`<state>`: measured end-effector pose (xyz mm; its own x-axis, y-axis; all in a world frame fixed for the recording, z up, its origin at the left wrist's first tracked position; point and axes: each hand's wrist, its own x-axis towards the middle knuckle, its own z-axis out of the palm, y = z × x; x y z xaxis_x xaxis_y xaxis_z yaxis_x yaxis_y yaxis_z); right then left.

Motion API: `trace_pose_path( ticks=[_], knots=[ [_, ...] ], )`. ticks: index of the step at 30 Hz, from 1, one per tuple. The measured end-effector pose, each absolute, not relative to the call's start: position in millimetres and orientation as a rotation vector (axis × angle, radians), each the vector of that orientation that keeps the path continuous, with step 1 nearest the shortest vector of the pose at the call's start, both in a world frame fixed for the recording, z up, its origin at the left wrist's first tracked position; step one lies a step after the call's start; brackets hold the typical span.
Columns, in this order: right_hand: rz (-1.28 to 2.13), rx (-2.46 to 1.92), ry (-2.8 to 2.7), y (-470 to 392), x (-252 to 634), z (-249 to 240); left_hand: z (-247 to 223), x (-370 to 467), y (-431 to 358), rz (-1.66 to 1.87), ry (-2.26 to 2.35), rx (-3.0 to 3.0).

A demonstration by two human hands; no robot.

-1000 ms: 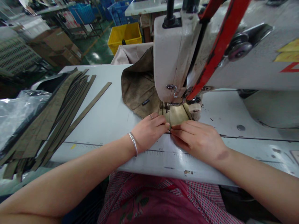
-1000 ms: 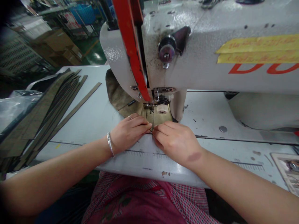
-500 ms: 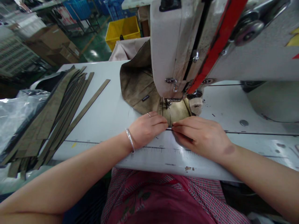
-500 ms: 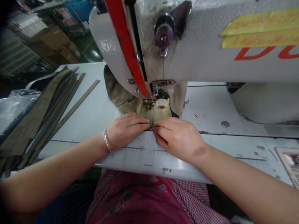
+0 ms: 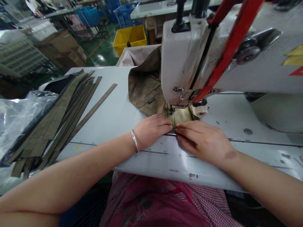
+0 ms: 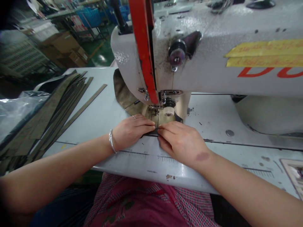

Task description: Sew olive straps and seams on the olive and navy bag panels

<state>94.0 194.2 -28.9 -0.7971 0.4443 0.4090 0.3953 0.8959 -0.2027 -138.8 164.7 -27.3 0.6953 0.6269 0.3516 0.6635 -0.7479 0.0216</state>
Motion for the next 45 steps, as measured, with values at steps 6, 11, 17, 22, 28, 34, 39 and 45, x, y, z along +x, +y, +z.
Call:
trace_pose_path(
  ticks=[6, 11, 17, 22, 28, 34, 39, 45],
  knots=[
    [0.168, -0.647, -2.621, 201, 91, -31, -28, -139, 173, -0.561, -1.106, -2.747],
    [0.165, -0.69, -2.645, 206, 90, -32, -28, -139, 178, -0.575, -1.155, -2.749],
    [0.018, -0.745, -2.635, 208, 87, -30, -29, -139, 186, -0.539, -1.252, -2.75],
    [0.0, -0.825, -2.651, 209, 86, -31, -30, -139, 193, -0.569, -1.303, -2.753],
    [0.034, -0.891, -2.679, 210, 85, -31, -33, -139, 196, -0.59, -1.33, -2.748],
    [0.04, -0.908, -2.695, 211, 84, -33, -33, -139, 197, -0.684, -1.374, -2.827],
    [0.045, -0.873, -2.677, 213, 87, -43, -23, -198, 217, -0.952, -1.974, -2.47],
    [0.019, -0.846, -2.67, 219, 88, -57, -17, -264, 265, -0.955, -2.455, -1.822]
  ],
)
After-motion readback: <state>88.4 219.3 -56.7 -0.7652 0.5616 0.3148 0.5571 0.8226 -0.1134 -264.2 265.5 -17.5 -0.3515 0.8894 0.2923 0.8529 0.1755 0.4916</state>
